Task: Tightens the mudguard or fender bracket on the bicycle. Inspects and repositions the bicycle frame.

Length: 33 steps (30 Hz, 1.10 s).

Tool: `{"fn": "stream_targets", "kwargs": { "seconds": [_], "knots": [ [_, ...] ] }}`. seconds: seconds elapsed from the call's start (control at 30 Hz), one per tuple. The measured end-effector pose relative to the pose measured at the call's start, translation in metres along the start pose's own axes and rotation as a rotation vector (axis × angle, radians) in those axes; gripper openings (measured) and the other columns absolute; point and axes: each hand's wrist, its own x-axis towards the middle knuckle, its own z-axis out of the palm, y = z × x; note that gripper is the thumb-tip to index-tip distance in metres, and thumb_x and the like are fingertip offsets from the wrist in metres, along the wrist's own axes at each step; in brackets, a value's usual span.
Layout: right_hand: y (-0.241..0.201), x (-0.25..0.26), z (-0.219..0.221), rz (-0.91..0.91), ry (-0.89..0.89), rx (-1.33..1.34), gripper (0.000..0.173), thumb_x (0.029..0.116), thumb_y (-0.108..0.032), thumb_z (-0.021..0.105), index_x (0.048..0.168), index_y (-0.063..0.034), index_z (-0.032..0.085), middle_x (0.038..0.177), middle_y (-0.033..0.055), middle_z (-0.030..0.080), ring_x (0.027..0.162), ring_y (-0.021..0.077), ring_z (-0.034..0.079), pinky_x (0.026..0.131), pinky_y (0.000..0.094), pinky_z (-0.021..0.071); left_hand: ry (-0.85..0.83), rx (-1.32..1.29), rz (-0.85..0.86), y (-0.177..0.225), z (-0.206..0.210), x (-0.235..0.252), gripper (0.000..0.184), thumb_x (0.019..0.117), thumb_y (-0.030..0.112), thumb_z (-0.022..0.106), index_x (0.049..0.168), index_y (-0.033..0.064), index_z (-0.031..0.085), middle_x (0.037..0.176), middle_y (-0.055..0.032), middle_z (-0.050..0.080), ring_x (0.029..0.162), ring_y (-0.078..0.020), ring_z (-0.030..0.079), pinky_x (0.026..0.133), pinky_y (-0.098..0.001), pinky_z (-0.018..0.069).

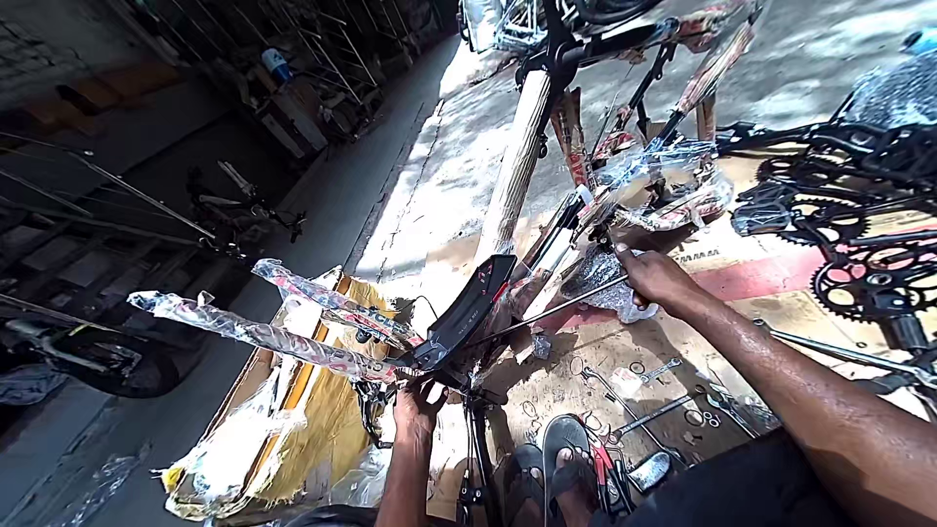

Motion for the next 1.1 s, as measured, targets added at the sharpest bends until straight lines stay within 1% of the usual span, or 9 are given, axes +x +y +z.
{"fn": "stream_targets", "kwargs": {
  "seconds": [0.13,0.23,0.33,0.57,0.67,0.77,0.87,0.97,1.1],
  "knots": [
    [-0.023,-0.007,-0.028,0.133,-0.286,0.539,0.062,0.1098,-0.057,0.024,0.083,-0.0084,0.053,0.058,0.0014,0.053,0.043,0.013,0.052,0.044,0.0312,0.0516,0.003,-0.001,0.0,-0.001,-0.001,0.0,0.044,0.1072,0.035,0.043,0.144,0.0104,0.046,0.146,-0.016,0.051,0.13,-0.0375,0.052,0.094,-0.0649,0.0466],
    [-0.018,-0.005,-0.015,-0.042,-0.316,0.945,0.048,0.1101,-0.043,0.04,0.108,-0.0057,0.07,0.099,0.0064,0.076,0.09,0.0177,0.073,0.079,0.0349,0.06,-0.005,0.004,0.002,-0.001,-0.001,0.0,0.044,0.1069,0.034,0.044,0.145,0.0112,0.046,0.146,-0.0165,0.051,0.13,-0.0378,0.052,0.093,-0.065,0.047],
    [-0.03,-0.01,0.017,0.406,-0.008,1.464,0.026,0.0991,-0.026,0.055,0.123,-0.0185,0.062,0.109,0.0064,0.06,0.102,0.0262,0.059,0.085,0.0544,0.0493,0.001,-0.004,0.012,-0.001,0.0,0.0,0.043,0.1063,0.033,0.045,0.143,0.0106,0.047,0.143,-0.017,0.053,0.127,-0.0382,0.054,0.091,-0.0652,0.0477],
    [-0.029,-0.023,0.054,-0.282,0.619,0.584,0.074,0.111,-0.042,0.004,0.107,-0.001,0.065,0.098,0.0148,0.07,0.098,0.0257,0.067,0.091,0.049,0.0511,-0.003,-0.003,-0.006,0.0,0.0,-0.001,0.044,0.107,0.034,0.043,0.144,0.01,0.047,0.146,-0.0167,0.051,0.131,-0.0379,0.052,0.094,-0.0652,0.0467],
    [-0.025,-0.011,0.007,-0.088,0.211,0.024,0.084,0.1102,-0.052,0.007,0.081,0.003,0.063,0.073,0.021,0.066,0.069,0.0365,0.069,0.068,0.0586,0.0523,-0.003,-0.01,-0.008,0.001,0.0,0.0,0.044,0.1074,0.035,0.043,0.144,0.0106,0.047,0.146,-0.0162,0.051,0.132,-0.0375,0.051,0.095,-0.0652,0.0459],
    [-0.022,-0.001,-0.025,0.113,-0.291,0.307,0.076,0.109,-0.059,0.013,0.077,-0.0039,0.054,0.059,0.008,0.058,0.05,0.0197,0.062,0.054,0.0389,0.0583,-0.002,0.003,-0.002,0.001,-0.001,-0.001,0.042,0.1071,0.031,0.043,0.143,0.0097,0.047,0.144,-0.0169,0.052,0.13,-0.0384,0.052,0.093,-0.0653,0.0466],
    [-0.018,0.0,-0.017,-0.125,-0.228,0.752,0.057,0.1117,-0.049,0.029,0.114,-0.0047,0.065,0.096,0.0064,0.077,0.084,0.0177,0.076,0.078,0.0361,0.0626,-0.016,0.012,0.013,0.001,0.001,-0.001,0.041,0.1072,0.031,0.044,0.142,0.0099,0.048,0.141,-0.0171,0.054,0.127,-0.0381,0.054,0.092,-0.0652,0.0478],
    [-0.033,0.0,0.01,0.207,-0.077,1.361,0.046,0.0999,-0.032,0.06,0.14,-0.0112,0.055,0.134,0.0143,0.057,0.121,0.0329,0.057,0.094,0.0553,0.0497,-0.007,-0.005,0.013,0.001,-0.001,-0.001,0.041,0.1063,0.03,0.046,0.142,0.01,0.049,0.142,-0.0173,0.054,0.128,-0.0389,0.053,0.092,-0.0665,0.0472],
    [-0.055,-0.013,0.027,0.466,0.312,1.51,0.028,0.0916,-0.017,0.059,0.119,-0.0154,0.066,0.129,0.0024,0.061,0.118,0.0241,0.054,0.089,0.0567,0.044,0.005,0.0,0.014,0.0,0.001,0.0,0.04,0.1064,0.03,0.046,0.141,0.0096,0.05,0.141,-0.0168,0.055,0.127,-0.0376,0.055,0.092,-0.0644,0.0479]
  ]
}}
